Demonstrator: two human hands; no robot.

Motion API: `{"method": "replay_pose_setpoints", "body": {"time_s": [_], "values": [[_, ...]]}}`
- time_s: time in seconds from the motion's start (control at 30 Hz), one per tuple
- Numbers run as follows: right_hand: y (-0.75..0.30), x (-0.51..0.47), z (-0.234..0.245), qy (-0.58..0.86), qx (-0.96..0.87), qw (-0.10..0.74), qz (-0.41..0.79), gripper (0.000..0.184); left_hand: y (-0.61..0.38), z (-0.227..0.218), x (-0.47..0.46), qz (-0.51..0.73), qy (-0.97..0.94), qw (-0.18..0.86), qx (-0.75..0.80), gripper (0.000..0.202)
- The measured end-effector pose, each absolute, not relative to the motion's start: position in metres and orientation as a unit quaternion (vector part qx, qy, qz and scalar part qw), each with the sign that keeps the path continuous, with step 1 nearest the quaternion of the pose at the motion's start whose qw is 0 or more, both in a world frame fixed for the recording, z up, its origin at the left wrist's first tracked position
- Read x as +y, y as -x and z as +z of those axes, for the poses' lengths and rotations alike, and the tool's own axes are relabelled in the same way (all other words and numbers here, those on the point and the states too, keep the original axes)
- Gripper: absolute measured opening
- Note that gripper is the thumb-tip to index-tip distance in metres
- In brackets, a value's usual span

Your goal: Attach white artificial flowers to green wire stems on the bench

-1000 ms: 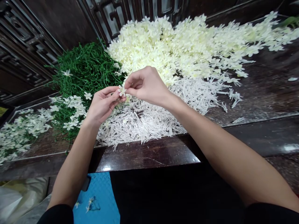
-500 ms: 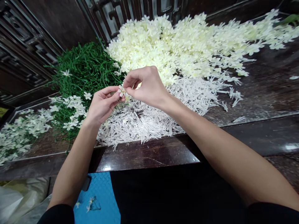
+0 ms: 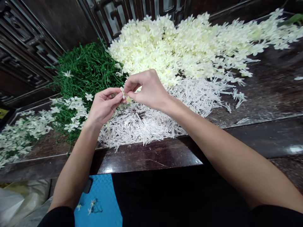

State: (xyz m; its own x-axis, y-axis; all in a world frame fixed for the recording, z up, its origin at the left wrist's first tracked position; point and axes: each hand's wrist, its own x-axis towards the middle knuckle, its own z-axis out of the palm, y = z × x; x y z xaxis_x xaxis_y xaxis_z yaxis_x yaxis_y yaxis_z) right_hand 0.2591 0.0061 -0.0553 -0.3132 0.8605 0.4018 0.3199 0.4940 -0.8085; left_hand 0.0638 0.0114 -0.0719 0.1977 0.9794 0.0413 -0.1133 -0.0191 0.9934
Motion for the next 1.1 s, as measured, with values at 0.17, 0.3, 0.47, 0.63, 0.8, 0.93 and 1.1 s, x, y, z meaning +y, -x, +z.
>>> {"method": "replay_pose_setpoints", "body": {"time_s": [0.17,0.3,0.47,0.63,0.8,0.93,1.1], "values": [[-0.256,0.008,-0.061,0.384,-0.748,0.457,0.291,0.011,-0.063,-0.074,0.014,0.486,-0.544,0.542,0.417,0.016],[-0.259,0.011,-0.061,0.356,-0.745,0.472,0.309,0.01,-0.062,-0.075,0.016,0.498,-0.55,0.535,0.405,0.019],[-0.263,0.015,-0.06,0.406,-0.729,0.378,0.401,0.062,-0.064,-0.071,0.014,0.504,-0.545,0.53,0.41,0.023],[-0.26,0.013,-0.059,0.397,-0.705,0.382,0.447,0.038,-0.066,-0.07,0.012,0.489,-0.561,0.522,0.417,0.031],[-0.264,0.013,-0.053,0.386,-0.699,0.385,0.463,0.021,-0.064,-0.073,0.014,0.495,-0.566,0.517,0.409,0.024],[-0.266,0.015,-0.054,0.404,-0.69,0.37,0.473,0.035,-0.065,-0.075,0.014,0.505,-0.567,0.509,0.405,0.026],[-0.263,0.014,-0.056,0.402,-0.703,0.348,0.472,0.042,-0.066,-0.073,0.014,0.5,-0.581,0.491,0.414,0.03]]}}
